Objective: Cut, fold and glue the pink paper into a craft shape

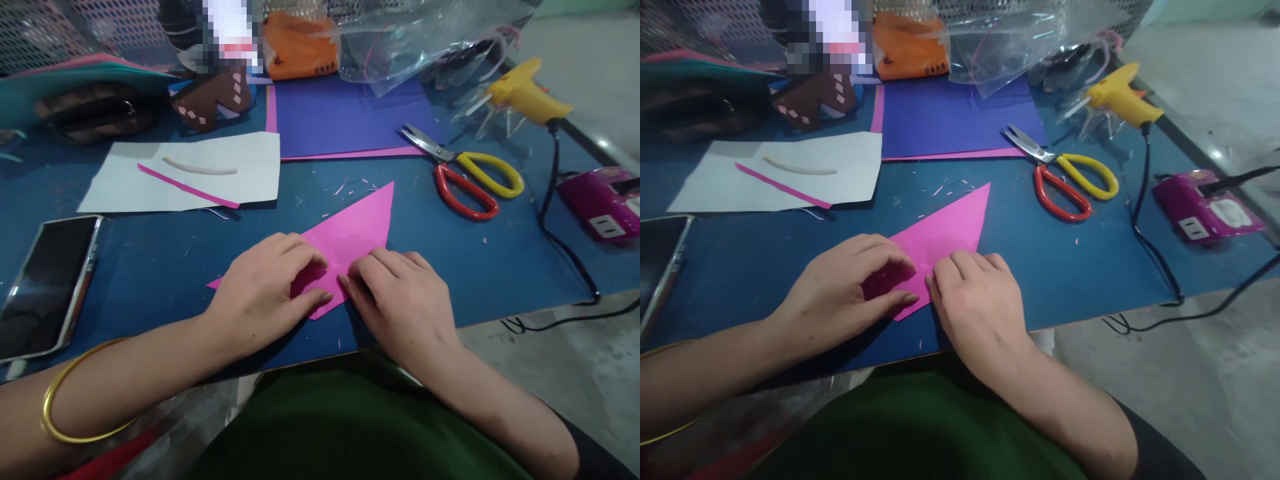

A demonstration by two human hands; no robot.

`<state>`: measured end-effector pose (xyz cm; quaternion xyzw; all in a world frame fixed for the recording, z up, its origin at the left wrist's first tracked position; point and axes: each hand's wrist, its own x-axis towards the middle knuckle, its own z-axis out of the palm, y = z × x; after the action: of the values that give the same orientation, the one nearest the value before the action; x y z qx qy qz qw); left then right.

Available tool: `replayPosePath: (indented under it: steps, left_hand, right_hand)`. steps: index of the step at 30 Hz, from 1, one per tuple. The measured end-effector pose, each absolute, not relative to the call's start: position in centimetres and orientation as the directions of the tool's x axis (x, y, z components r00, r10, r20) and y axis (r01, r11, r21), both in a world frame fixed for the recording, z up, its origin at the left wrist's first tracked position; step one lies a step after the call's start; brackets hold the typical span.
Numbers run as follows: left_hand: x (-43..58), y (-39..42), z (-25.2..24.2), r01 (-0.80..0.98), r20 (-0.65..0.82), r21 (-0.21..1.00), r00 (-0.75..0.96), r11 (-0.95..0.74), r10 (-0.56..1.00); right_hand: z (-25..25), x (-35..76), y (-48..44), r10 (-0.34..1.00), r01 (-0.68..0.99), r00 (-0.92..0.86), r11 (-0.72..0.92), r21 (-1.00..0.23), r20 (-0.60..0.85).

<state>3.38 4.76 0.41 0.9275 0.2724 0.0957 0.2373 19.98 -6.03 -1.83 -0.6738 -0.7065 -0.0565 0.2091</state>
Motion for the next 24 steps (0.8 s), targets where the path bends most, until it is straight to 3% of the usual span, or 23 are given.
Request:
replayPosePath:
  steps: [3, 6, 11, 16, 20, 24]
  left_hand:
    - [3.3, 4.1, 1.0, 0.48, 0.104, 0.585, 0.755, -0.653, 0.648]
    - [2.9, 2.7, 1.9, 0.47, 0.117, 0.742, 0.611, -0.478, 0.783]
    - [2.3, 0.7, 2.3, 0.332, -0.199, 0.943, 0.546, 0.008, 0.813]
    - [2.7, 0.3, 1.9, 0.097, -0.409, 0.91, 0.377, 0.404, 0.831]
    - [3.6, 0.5, 2.2, -0.154, -0.414, 0.872, 0.271, 0.464, 0.869]
    - [4.6, 0.8, 2.5, -0.294, -0.476, 0.802, 0.21, 0.519, 0.854]
  right_hand:
    - [-1.7, 20.3, -6.4, 0.92, 0.978, -0.044, 0.119, -0.171, 0.39]
    - [-1.5, 20.7, -6.4, 0.865, 0.983, -0.06, 0.139, -0.123, 0.498]
    - [-0.7, 20.6, -5.7, 0.773, 0.983, -0.104, 0.175, -0.052, 0.626]
    - [0.2, 20.1, -4.9, 0.709, 0.98, -0.098, 0.192, -0.058, 0.698]
    - [0.5, 20.0, -4.5, 0.651, 0.974, -0.098, 0.218, -0.062, 0.752]
    - [0.5, 20.0, -4.4, 0.636, 0.957, -0.212, 0.291, 0.024, 0.742]
